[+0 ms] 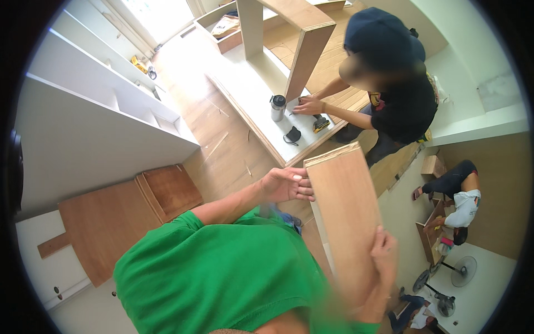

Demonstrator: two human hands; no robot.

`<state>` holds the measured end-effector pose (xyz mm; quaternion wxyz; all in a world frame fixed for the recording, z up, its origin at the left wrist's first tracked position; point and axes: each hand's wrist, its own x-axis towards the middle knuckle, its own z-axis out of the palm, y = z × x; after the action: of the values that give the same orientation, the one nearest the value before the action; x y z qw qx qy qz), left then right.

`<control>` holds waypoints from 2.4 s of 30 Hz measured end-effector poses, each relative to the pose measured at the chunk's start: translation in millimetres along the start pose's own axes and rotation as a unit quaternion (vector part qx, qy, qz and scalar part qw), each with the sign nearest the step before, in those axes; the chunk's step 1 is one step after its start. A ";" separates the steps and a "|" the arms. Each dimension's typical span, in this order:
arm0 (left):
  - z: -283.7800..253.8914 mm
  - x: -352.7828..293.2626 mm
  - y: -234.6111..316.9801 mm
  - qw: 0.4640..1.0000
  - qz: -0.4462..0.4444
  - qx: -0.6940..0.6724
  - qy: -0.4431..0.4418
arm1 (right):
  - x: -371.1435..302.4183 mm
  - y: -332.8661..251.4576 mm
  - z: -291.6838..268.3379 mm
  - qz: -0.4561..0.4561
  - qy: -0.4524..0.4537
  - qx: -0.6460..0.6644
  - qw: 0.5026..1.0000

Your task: The person assembles a wooden frame on the floor by aligning pieces and securing them with screws. A coworker uses a power drill to fasten the joints while the person holds the frame steady.

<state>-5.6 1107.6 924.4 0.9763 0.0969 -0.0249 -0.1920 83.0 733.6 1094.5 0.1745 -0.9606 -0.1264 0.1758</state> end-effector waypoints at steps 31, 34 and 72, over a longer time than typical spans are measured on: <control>138.9 -121.0 260.6 0.762 0.561 0.280 0.165 | 216.8 -438.5 -37.0 -0.518 -0.227 0.153 0.810; 141.0 -145.6 341.4 0.745 0.558 0.298 0.211 | 248.8 -452.5 -40.6 -0.515 -0.255 0.172 0.800; -67.7 16.4 669.1 0.847 0.454 0.097 0.261 | 485.2 -515.5 135.9 -0.160 0.058 0.297 0.940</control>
<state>263.0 1720.8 991.2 0.9107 0.2156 0.1708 0.3081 377.3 1388.3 1028.5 0.4849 -0.8406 -0.2097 0.1195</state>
